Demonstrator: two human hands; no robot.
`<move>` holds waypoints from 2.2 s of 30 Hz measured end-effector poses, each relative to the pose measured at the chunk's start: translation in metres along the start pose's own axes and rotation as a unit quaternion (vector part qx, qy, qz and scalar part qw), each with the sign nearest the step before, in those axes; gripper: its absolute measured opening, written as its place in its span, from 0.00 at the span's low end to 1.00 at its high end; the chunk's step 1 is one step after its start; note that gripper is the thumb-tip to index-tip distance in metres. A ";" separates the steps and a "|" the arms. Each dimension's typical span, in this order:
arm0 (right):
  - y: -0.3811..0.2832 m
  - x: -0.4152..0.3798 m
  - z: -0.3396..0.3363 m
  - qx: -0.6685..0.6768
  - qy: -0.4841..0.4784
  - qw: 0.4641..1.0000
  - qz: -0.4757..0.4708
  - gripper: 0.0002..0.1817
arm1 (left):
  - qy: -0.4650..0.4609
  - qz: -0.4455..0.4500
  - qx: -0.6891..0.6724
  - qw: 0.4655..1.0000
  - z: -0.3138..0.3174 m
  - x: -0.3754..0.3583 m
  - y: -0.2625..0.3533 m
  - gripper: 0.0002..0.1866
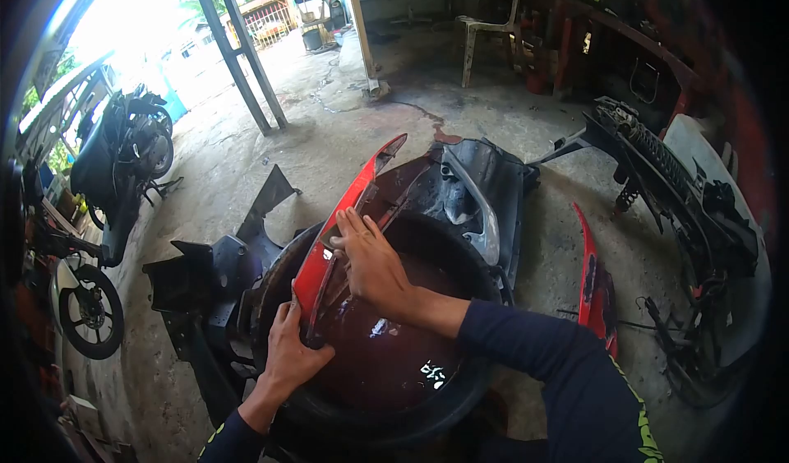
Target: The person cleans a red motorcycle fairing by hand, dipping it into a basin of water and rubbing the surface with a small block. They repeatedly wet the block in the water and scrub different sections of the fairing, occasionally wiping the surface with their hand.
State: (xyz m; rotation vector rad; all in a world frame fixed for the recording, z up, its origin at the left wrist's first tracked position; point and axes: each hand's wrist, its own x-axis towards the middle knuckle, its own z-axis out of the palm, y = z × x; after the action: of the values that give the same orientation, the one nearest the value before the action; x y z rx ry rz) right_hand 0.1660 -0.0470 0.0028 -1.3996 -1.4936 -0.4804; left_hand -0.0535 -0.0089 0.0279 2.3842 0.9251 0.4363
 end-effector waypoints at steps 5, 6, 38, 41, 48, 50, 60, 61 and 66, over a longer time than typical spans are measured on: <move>0.040 0.024 -0.002 -0.037 0.036 0.998 0.035 0.23 | 0.002 0.012 0.014 1.000 0.000 -0.003 -0.001 0.46; 0.031 0.008 0.009 0.136 -0.011 0.980 0.144 0.21 | 0.003 0.012 0.012 1.000 0.000 0.000 0.001 0.46; 0.041 0.004 -0.051 -0.109 -0.216 0.962 0.123 0.48 | 0.008 0.024 0.078 0.997 -0.006 -0.006 -0.013 0.57; 0.033 -0.003 -0.048 -0.091 -0.206 0.968 0.114 0.49 | 0.010 0.020 0.084 0.996 -0.006 -0.008 -0.012 0.57; 0.010 -0.016 -0.046 -0.049 -0.235 0.965 0.101 0.49 | 0.002 0.006 0.078 0.997 -0.007 -0.008 -0.012 0.58; 0.007 -0.020 -0.045 -0.023 -0.227 0.970 0.078 0.48 | 0.016 0.016 0.080 0.997 -0.007 -0.008 -0.010 0.54; 0.000 -0.022 -0.056 -0.033 -0.248 0.967 0.047 0.47 | 0.004 0.006 0.074 0.997 -0.012 -0.008 -0.007 0.59; 0.006 -0.016 -0.059 -0.034 -0.248 0.967 0.046 0.47 | 0.004 0.007 0.074 0.997 -0.013 -0.008 -0.007 0.59; 0.020 -0.002 -0.065 -0.097 -0.234 0.963 0.096 0.46 | 0.014 0.021 0.070 0.997 -0.014 -0.007 -0.006 0.59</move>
State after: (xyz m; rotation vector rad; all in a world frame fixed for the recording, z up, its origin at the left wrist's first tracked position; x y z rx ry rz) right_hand 0.2090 -0.0963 0.0225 -1.8880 -1.6883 -0.1823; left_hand -0.0687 -0.0048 0.0349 2.5339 0.9493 0.4354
